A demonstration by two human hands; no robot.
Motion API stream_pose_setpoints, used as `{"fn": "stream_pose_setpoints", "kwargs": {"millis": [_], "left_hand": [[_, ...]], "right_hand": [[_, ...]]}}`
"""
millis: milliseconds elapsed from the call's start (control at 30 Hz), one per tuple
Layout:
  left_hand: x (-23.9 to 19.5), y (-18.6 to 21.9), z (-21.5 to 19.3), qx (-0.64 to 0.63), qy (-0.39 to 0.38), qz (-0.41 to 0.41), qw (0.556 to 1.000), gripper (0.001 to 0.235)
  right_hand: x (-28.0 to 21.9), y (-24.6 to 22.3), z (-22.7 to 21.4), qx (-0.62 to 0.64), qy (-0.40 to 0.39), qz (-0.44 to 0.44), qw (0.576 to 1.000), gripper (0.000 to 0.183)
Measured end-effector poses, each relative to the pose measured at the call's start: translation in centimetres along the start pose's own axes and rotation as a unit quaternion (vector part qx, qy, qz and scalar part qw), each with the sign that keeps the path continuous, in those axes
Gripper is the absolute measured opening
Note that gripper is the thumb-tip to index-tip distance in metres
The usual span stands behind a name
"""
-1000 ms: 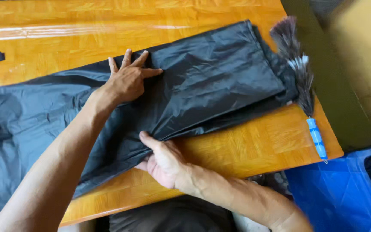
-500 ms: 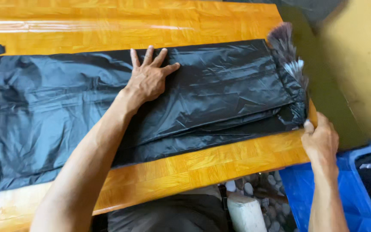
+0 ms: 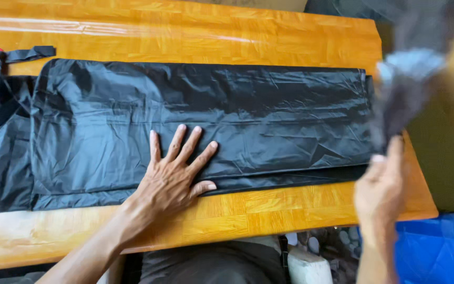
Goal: The person folds a black garment by hand on a wooden table, smoothing the surface with their palms and using a handheld duster.
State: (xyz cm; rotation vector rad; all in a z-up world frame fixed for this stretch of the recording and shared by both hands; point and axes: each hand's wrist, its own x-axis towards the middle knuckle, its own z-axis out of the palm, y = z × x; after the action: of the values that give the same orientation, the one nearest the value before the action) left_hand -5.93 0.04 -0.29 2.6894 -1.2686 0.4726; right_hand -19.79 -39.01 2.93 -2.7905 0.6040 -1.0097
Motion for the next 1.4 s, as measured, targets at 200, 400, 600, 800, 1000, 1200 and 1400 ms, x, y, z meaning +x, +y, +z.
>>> {"fn": "stream_pose_setpoints", "kwargs": {"millis": [200,400,600,800,1000,1200,1400], "left_hand": [[-0.2,-0.4,1.0,-0.044,-0.003,0.001,0.999,0.057],[-1.0,-0.8,0.7,-0.049,0.016,0.048,0.998,0.053],[-1.1,-1.2,0.6,-0.161,-0.041,-0.035,0.986,0.052],[-0.9,-0.8,1.0,-0.162,0.056,-0.058,0.984,0.057],[-2.4,1.8,-0.7,-0.042,0.008,-0.247,0.968,0.103],[-2.6,1.6,0.6,-0.066,-0.015,-0.267,0.961,0.109],[-2.6,1.5,-2.9,-0.075,-0.025,-0.253,0.964,0.104]], "right_hand": [[-5.4,-16.8,-1.8,0.24,-0.174,-0.148,0.944,0.054],[-8.4,-19.0,-0.9,0.096,-0.349,-0.13,0.923,0.073],[-3.5,-5.8,-3.4,-0.131,-0.418,0.149,0.887,0.087],[-2.3,1.4,-5.7,-0.176,-0.211,0.242,0.931,0.059],[-4.9,-11.9,-3.0,-0.011,-0.265,-0.04,0.963,0.06],[-2.9,-18.4,2.0,0.142,-0.342,-0.257,0.892,0.053],[0.7,-24.4,4.7,0.173,-0.333,-0.368,0.851,0.054]]}}
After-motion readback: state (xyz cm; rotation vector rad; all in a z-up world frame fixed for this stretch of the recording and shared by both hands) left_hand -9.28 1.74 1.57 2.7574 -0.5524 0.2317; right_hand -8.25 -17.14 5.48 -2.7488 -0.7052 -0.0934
